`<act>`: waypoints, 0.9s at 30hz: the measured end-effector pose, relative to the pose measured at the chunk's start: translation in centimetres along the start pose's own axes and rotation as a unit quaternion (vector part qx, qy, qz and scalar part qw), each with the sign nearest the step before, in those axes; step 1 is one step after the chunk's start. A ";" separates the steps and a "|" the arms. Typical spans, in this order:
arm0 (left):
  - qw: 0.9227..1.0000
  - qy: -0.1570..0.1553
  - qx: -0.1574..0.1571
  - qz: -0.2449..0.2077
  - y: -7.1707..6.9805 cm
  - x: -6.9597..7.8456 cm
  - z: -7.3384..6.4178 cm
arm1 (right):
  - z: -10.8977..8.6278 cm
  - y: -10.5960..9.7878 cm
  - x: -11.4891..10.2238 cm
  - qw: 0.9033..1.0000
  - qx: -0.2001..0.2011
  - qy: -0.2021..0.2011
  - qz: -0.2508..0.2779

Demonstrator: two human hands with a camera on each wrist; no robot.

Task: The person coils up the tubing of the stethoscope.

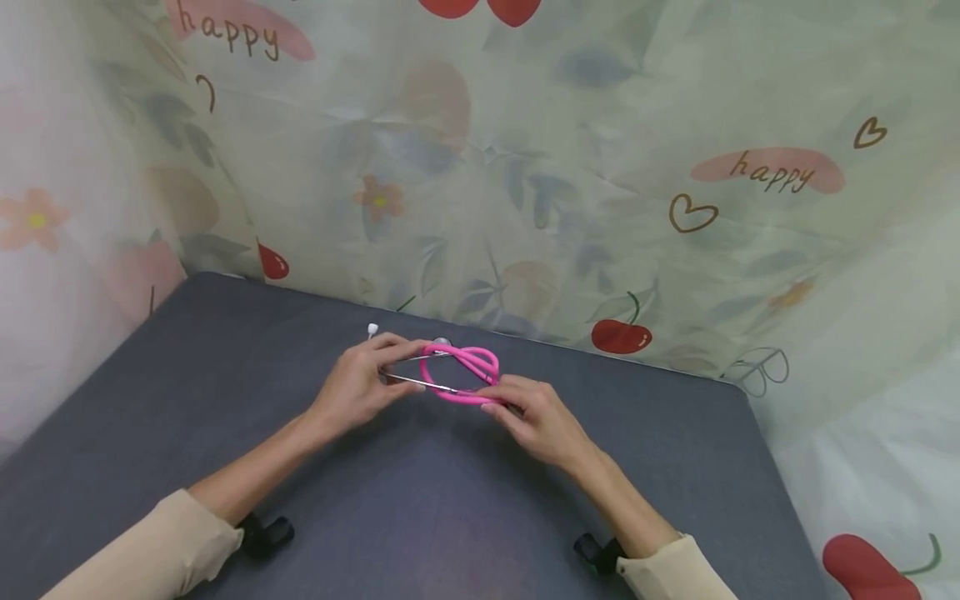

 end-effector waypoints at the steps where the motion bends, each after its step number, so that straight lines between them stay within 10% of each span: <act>1: 1.000 0.003 -0.002 0.002 0.1 0.0 0.0 | 0.1 0.0 -0.1 1.000 0.000 0.001 0.000; 27: 0.991 0.035 -0.032 0.123 1.9 0.8 -0.7 | 0.9 0.5 -2.4 0.999 0.029 0.008 -0.038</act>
Point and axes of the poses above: each hand's wrist, its own z-axis towards the middle knuckle, its own y-axis out of the palm, x = y × z, the point moved 3 cm from there along z, towards the middle knuckle, and after that the axes turned 10 degrees about y, right-handed, at the moved point
